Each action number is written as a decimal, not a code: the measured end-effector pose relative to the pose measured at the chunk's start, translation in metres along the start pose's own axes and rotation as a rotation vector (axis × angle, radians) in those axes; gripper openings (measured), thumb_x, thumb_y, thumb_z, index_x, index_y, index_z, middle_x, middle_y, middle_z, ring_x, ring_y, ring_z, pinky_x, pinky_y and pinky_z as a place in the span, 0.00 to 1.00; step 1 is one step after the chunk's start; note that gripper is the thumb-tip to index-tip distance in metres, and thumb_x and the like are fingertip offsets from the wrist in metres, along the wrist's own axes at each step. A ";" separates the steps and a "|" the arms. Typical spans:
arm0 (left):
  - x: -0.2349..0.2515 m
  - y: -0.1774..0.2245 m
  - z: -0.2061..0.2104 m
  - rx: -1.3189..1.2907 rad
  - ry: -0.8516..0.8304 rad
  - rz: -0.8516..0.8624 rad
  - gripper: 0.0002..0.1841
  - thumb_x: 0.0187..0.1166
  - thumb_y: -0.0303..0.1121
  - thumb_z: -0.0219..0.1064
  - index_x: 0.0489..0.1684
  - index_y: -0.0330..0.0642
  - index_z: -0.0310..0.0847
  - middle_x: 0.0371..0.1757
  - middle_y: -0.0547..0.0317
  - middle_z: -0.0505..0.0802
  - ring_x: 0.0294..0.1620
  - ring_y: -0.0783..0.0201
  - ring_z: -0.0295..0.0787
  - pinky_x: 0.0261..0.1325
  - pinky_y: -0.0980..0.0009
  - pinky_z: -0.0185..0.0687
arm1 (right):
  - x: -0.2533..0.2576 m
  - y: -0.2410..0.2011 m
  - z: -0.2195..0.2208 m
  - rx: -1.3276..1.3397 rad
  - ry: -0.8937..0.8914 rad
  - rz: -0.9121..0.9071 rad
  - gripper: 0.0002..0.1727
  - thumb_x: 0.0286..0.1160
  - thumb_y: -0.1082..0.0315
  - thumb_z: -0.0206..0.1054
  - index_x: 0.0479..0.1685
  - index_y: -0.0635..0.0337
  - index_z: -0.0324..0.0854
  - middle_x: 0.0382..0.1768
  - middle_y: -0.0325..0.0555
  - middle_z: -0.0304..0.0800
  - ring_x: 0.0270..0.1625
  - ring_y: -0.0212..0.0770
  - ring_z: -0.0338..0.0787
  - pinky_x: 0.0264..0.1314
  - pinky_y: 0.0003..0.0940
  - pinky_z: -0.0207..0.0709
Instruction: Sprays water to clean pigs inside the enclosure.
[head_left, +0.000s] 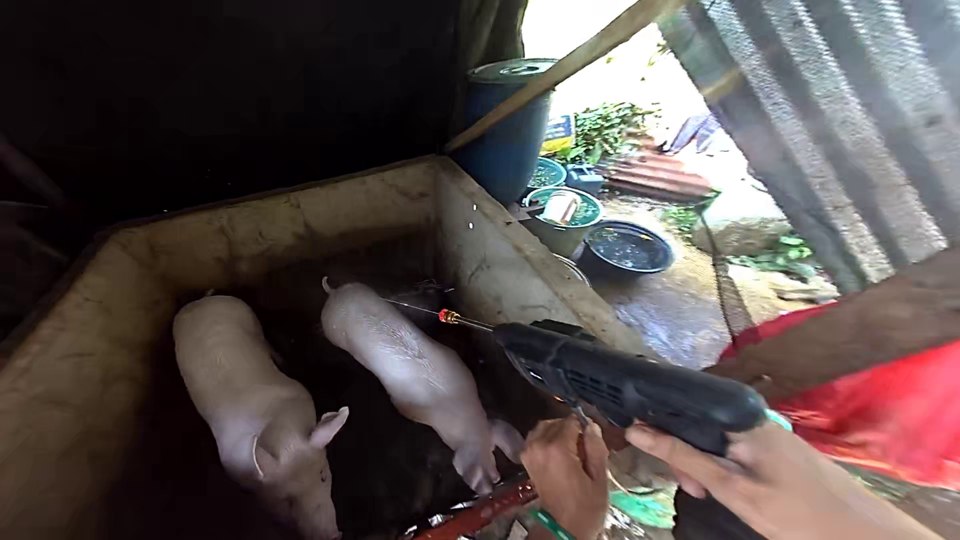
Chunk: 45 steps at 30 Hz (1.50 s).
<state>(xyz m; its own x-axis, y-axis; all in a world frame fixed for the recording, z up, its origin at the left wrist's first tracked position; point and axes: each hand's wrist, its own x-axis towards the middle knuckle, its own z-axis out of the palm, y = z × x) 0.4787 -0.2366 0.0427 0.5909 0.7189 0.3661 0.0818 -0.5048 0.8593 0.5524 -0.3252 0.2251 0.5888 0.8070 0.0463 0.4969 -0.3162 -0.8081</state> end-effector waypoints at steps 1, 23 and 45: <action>0.003 0.001 0.002 0.000 0.009 -0.012 0.20 0.84 0.47 0.59 0.34 0.46 0.95 0.37 0.64 0.97 0.44 0.65 0.95 0.46 0.59 0.91 | 0.005 0.000 -0.002 -0.032 -0.009 0.007 0.22 0.72 0.42 0.73 0.53 0.47 0.85 0.31 0.35 0.90 0.22 0.31 0.86 0.24 0.34 0.84; 0.013 0.012 0.001 -0.077 0.096 0.044 0.21 0.84 0.45 0.56 0.32 0.44 0.94 0.34 0.63 0.98 0.43 0.65 0.96 0.65 0.57 0.86 | 0.020 -0.011 -0.009 -0.277 -0.092 -0.047 0.31 0.68 0.31 0.70 0.56 0.47 0.86 0.35 0.39 0.92 0.29 0.35 0.91 0.36 0.47 0.88; 0.025 0.010 -0.008 -0.137 0.159 0.011 0.22 0.85 0.46 0.56 0.33 0.45 0.96 0.34 0.64 0.98 0.42 0.67 0.96 0.68 0.55 0.85 | 0.034 -0.020 0.005 -0.283 -0.033 -0.078 0.33 0.63 0.25 0.68 0.55 0.39 0.85 0.30 0.33 0.89 0.22 0.33 0.86 0.25 0.41 0.86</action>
<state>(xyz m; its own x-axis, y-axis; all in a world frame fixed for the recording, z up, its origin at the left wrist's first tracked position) 0.4879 -0.2199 0.0636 0.4561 0.7854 0.4184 -0.0409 -0.4512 0.8915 0.5598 -0.2888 0.2395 0.5232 0.8486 0.0785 0.7004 -0.3757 -0.6068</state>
